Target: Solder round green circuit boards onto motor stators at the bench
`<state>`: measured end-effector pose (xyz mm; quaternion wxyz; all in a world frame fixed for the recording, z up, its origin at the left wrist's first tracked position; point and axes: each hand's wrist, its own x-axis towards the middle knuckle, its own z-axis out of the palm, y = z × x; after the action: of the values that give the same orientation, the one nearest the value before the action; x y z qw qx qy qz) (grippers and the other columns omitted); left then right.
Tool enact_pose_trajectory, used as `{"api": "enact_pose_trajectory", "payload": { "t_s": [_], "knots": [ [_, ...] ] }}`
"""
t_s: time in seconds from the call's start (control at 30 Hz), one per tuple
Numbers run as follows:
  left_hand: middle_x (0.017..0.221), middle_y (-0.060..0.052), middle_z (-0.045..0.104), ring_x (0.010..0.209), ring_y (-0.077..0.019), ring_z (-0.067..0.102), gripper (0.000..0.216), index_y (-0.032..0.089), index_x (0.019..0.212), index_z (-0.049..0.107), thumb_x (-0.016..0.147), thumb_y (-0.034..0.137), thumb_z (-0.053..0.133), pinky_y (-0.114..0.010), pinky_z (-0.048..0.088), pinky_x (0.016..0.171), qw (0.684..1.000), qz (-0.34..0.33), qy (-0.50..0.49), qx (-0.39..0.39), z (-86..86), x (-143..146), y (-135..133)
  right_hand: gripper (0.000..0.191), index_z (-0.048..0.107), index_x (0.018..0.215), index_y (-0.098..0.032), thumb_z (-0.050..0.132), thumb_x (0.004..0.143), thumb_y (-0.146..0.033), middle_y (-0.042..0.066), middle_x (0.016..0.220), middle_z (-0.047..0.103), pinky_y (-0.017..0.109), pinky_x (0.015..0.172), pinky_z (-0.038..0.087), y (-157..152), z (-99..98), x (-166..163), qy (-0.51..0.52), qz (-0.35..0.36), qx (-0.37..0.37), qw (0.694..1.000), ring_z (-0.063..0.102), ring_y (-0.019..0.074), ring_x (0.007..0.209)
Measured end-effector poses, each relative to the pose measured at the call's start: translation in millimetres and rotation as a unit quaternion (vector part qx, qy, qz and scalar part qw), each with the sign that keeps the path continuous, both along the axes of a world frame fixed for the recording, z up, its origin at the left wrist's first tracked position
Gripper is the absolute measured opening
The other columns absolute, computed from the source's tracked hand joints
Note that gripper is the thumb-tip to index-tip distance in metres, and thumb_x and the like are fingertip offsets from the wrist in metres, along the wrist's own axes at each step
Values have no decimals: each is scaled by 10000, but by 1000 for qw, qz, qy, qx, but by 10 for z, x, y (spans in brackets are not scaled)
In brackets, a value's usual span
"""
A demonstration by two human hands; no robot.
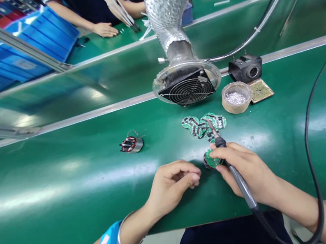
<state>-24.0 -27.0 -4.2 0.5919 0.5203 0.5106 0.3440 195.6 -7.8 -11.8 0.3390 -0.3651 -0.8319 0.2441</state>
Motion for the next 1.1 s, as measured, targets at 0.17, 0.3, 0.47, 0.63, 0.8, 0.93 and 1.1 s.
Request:
{"api": "enact_pose_trajectory", "payload": {
  "t_s": [0.17, 0.3, 0.47, 0.63, 0.8, 0.93, 1.1],
  "knots": [
    [653, 20, 536, 491, -42, 423, 157, 121, 693, 703, 709, 270, 749, -180, 344, 451, 999, -35, -3, -24, 125, 188, 308, 373, 501, 1227, -219, 555, 877, -99, 90, 1153, 656, 327, 869, 560, 32, 40, 29, -14, -2, -34, 999, 658, 203, 1026],
    [566, 39, 505, 483, -53, 353, 154, 124, 690, 703, 718, 271, 740, -194, 269, 444, 992, -95, 64, -49, 178, 212, 485, 370, 515, 1189, -230, 589, 849, -104, 67, 1130, 646, 344, 897, 525, 111, 173, 15, 6, -17, -28, 999, 621, 207, 1050],
    [675, 15, 572, 567, -82, 450, 153, 142, 720, 695, 761, 287, 720, -215, 354, 519, 988, -125, 88, -19, 200, 169, 512, 329, 524, 1125, -248, 571, 856, -66, 6, 914, 634, 281, 771, 501, 215, 292, -69, 21, -22, -24, 999, 584, 162, 883],
    [772, 5, 549, 638, -101, 493, 91, 156, 766, 669, 803, 239, 673, -239, 407, 592, 978, -145, 126, 76, 200, 148, 478, 373, 461, 1193, -233, 534, 868, -66, 8, 896, 560, 269, 752, 487, 238, 250, -109, 10, -6, -71, 997, 553, 152, 853],
    [899, -37, 544, 898, -167, 530, 57, 153, 791, 596, 803, 98, 583, -293, 444, 792, 957, -136, 150, 208, 134, 143, 434, 418, 426, 1238, -206, 481, 866, -25, 22, 887, 534, 280, 718, 472, 215, 167, -125, -28, 19, -46, 998, 497, 169, 829],
    [826, -20, 543, 792, -153, 531, 93, 161, 756, 567, 779, 70, 568, -278, 445, 700, 967, -131, 147, 159, 90, 155, 417, 439, 424, 1253, -188, 487, 856, -12, 21, 856, 552, 291, 696, 464, 214, 145, -127, -41, 35, -43, 998, 493, 177, 803],
    [777, -6, 561, 721, -133, 538, 128, 158, 657, 586, 715, 46, 605, -256, 444, 639, 977, -101, 138, 125, 87, 185, 419, 379, 488, 1224, -200, 502, 887, -27, 41, 933, 617, 304, 740, 474, 214, 256, -72, -13, 33, 6, 999, 522, 183, 856]
  ]
}}
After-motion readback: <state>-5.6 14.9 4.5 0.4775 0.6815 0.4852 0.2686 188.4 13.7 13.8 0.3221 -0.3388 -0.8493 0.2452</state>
